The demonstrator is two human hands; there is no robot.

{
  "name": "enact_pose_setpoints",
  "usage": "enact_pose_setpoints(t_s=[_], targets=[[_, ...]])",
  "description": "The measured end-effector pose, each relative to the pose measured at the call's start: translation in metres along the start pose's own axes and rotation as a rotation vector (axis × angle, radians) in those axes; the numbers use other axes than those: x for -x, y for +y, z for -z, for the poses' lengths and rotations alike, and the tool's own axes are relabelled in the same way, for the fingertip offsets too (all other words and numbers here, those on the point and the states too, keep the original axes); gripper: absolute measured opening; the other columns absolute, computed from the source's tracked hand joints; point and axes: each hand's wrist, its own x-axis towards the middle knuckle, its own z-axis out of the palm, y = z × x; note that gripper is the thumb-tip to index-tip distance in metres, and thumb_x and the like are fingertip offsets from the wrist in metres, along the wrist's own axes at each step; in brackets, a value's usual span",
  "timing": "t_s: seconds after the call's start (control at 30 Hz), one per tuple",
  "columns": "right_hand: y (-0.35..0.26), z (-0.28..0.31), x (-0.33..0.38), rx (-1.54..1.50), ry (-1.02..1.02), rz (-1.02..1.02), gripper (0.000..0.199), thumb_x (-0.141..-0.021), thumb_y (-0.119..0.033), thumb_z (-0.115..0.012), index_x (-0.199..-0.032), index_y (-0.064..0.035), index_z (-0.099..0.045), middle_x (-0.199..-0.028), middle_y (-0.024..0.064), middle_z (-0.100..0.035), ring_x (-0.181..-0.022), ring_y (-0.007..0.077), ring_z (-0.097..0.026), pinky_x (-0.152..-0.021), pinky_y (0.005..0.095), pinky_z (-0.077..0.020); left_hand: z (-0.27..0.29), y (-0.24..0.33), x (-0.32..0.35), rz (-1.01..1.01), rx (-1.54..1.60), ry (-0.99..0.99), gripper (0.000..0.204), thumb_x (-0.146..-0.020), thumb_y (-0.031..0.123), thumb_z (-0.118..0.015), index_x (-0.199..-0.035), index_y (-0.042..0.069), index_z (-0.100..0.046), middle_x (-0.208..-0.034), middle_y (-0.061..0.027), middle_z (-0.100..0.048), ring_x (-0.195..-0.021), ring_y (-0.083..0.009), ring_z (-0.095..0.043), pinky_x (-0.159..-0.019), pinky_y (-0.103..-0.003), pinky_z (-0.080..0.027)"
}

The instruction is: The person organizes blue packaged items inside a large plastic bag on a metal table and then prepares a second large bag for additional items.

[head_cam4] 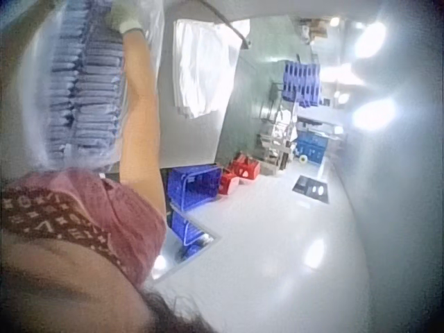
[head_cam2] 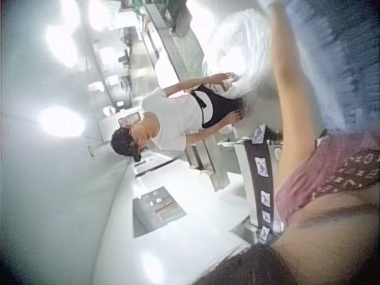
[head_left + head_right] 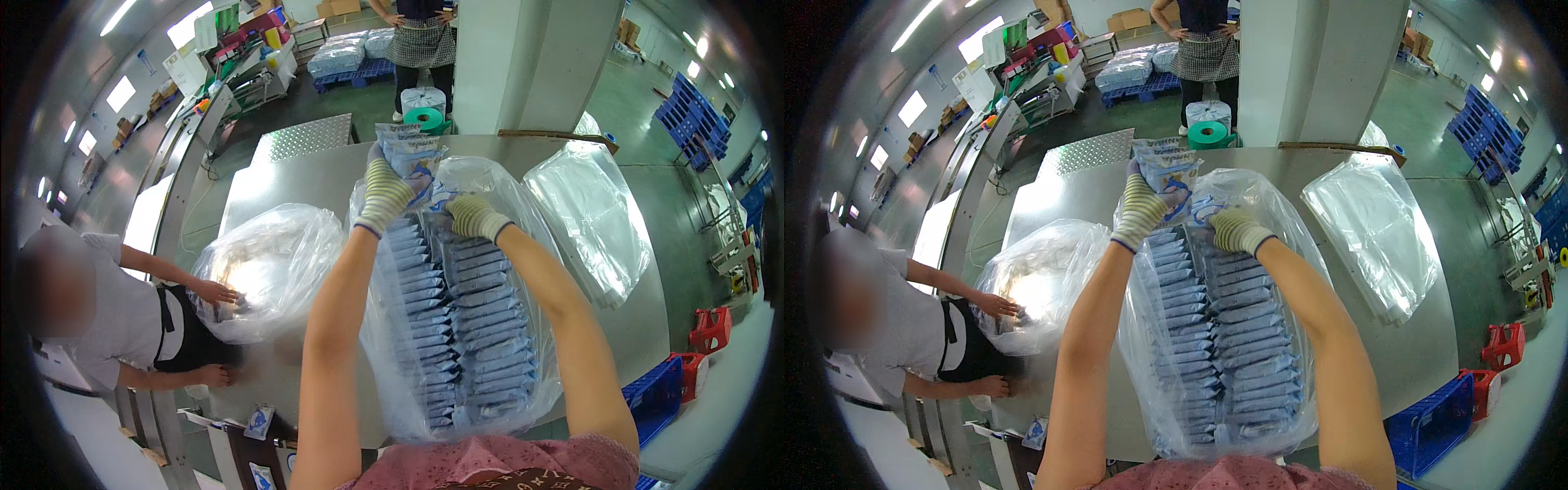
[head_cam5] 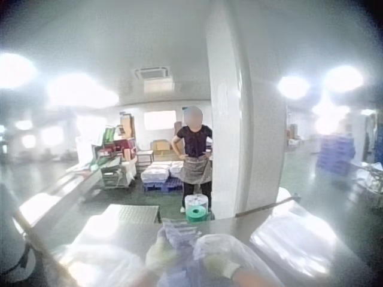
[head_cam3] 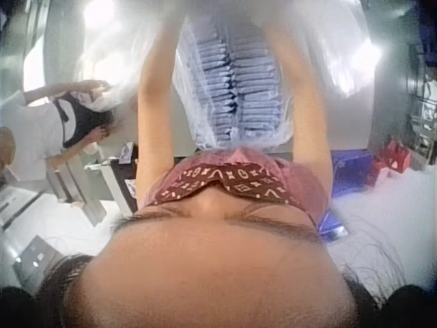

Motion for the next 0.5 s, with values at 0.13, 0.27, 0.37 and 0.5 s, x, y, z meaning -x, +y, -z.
enact_pose_setpoints(t_s=[0.13,0.27,0.37,0.5], targets=[[0.015,-0.020,-0.014,-0.123,-0.089,-0.077,0.046,-0.094,-0.041,-0.045,-0.105,-0.0027,-0.068,-0.119,0.0221,-0.061,-0.111,0.0369,-0.058,-0.096,0.0437,-0.0441,-0.011,-0.057,-0.026,0.129,-0.113,0.010,0.083,-0.055,-0.001,-0.081,-0.126,0.002,-0.036,-0.115,-0.0117,-0.058,-0.102,-0.0201,-0.059,-0.084,-0.034,-0.053],[0.019,-0.011,-0.044,-0.089,-0.109,-0.172,0.039,-0.088,-0.033,-0.053,-0.108,-0.0019,-0.066,-0.118,0.0220,-0.062,-0.109,0.0363,-0.059,-0.093,0.0423,-0.0470,-0.022,-0.065,-0.017,0.006,-0.157,0.096,0.081,-0.056,-0.001,-0.079,-0.126,0.002,-0.038,-0.112,-0.0110,-0.059,-0.100,-0.0199,-0.059,-0.088,-0.034,-0.052],[0.024,-0.007,-0.052,-0.068,-0.032,-0.147,0.043,-0.080,-0.027,-0.060,-0.114,-0.0003,-0.062,-0.115,0.0231,-0.063,-0.105,0.0359,-0.061,-0.093,0.0412,-0.0473,-0.019,-0.061,-0.018,-0.030,-0.175,0.065,0.081,-0.056,0.001,-0.080,-0.125,0.002,-0.039,-0.111,-0.0110,-0.060,-0.101,-0.0204,-0.059,-0.090,-0.034,-0.051],[0.001,0.030,-0.042,0.028,-0.329,-0.074,0.044,-0.084,-0.030,-0.057,-0.121,-0.0049,-0.061,-0.116,0.0204,-0.063,-0.106,0.0362,-0.060,-0.097,0.0410,-0.0449,0.007,-0.043,-0.011,0.026,-0.487,0.083,0.078,-0.057,0.006,-0.080,-0.125,0.003,-0.041,-0.113,-0.0131,-0.060,-0.101,-0.0228,-0.061,-0.089,-0.035,-0.051]])
